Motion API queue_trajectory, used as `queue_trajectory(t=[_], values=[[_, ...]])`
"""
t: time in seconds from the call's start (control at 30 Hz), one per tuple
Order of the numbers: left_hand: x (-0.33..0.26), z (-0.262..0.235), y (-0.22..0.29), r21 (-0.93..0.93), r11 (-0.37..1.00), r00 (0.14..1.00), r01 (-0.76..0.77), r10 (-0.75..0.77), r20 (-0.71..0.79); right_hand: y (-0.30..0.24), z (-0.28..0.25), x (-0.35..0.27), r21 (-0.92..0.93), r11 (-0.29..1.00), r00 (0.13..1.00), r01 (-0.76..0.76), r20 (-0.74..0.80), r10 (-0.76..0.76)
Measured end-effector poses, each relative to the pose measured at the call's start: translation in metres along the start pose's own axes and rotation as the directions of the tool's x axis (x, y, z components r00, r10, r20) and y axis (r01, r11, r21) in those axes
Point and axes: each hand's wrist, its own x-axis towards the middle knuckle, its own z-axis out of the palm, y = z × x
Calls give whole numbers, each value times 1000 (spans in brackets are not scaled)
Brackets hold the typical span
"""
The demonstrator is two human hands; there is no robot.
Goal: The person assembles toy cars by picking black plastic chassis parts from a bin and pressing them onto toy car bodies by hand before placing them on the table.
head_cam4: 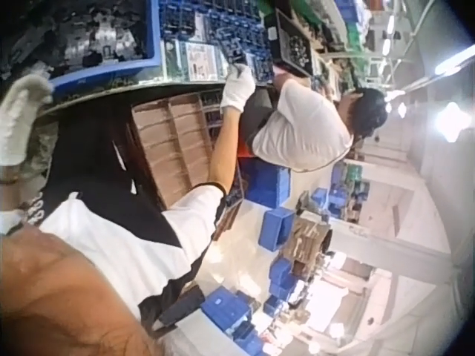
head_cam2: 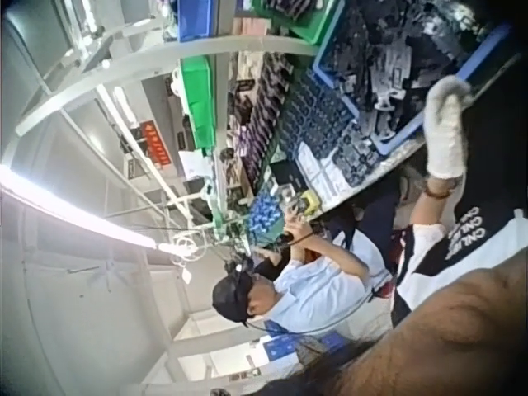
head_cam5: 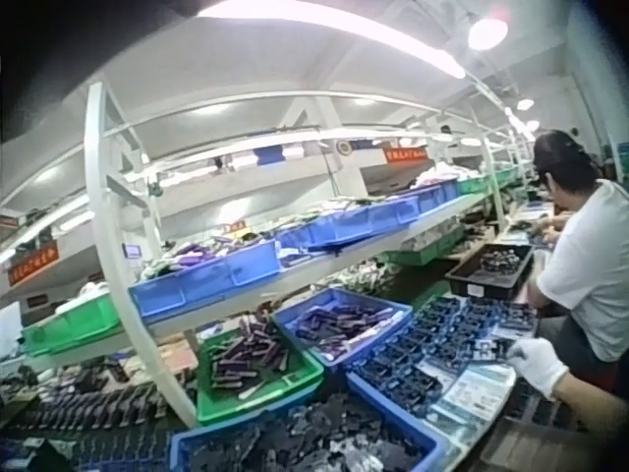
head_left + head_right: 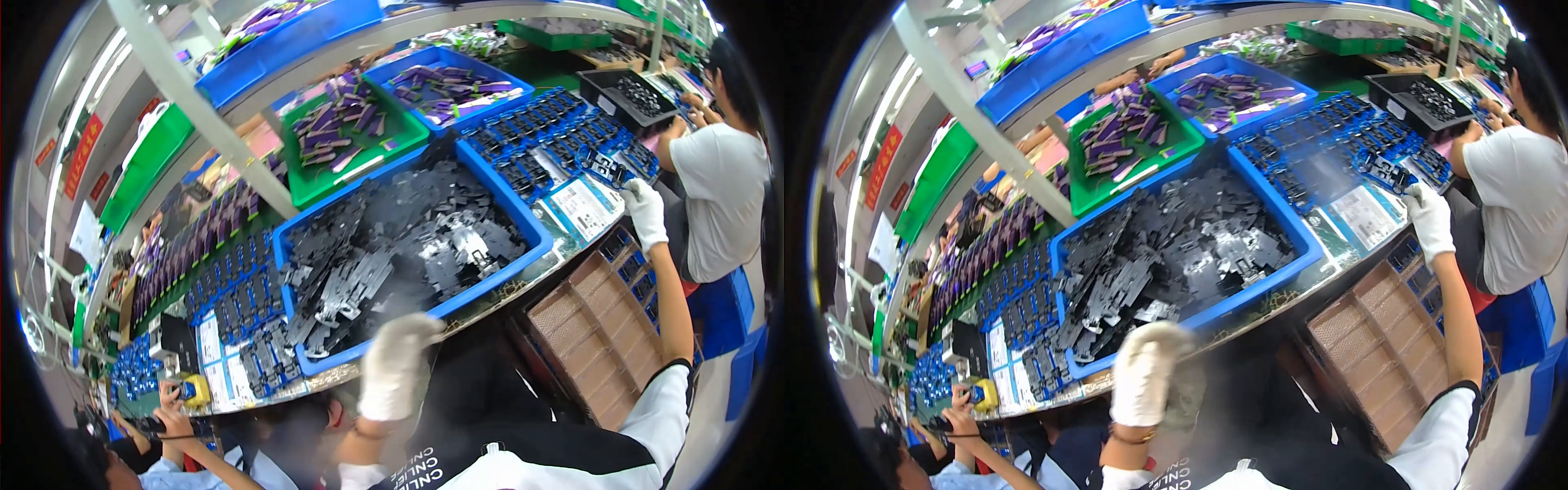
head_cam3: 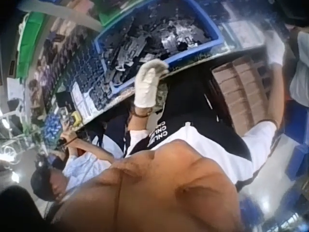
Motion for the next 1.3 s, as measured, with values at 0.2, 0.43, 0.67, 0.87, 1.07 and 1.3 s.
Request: queue_trajectory(t=[0.2, 0.43, 0.67, 0.87, 1.07, 1.3], values=[[24, 42, -56, -441, 896, 973, 59, 48, 227, -205, -34, -31, 459, 874, 883, -158, 461, -83], [14, 28, -43, -583, 781, 966, -224, 99, -239, -295, -13, -40, 622, 783, 473, 25, 682, -557], [-13, -13, -9, -724, 675, 964, -145, -69, -258, -301, 123, 70, 149, 740, 709, 656, 217, -671], [-26, -21, -8, -753, 655, 963, -63, -158, -217, -272, 206, 123, -160, 690, 703, 706, 279, -654], [-31, -35, -4, -756, 654, 965, -32, -177, -194, -292, 173, 114, -143, 745, 747, 651, -48, -663], [-24, -30, -7, -757, 646, 971, 102, -231, -66, -268, 141, 80, 858, 459, 678, 231, 196, -708]])
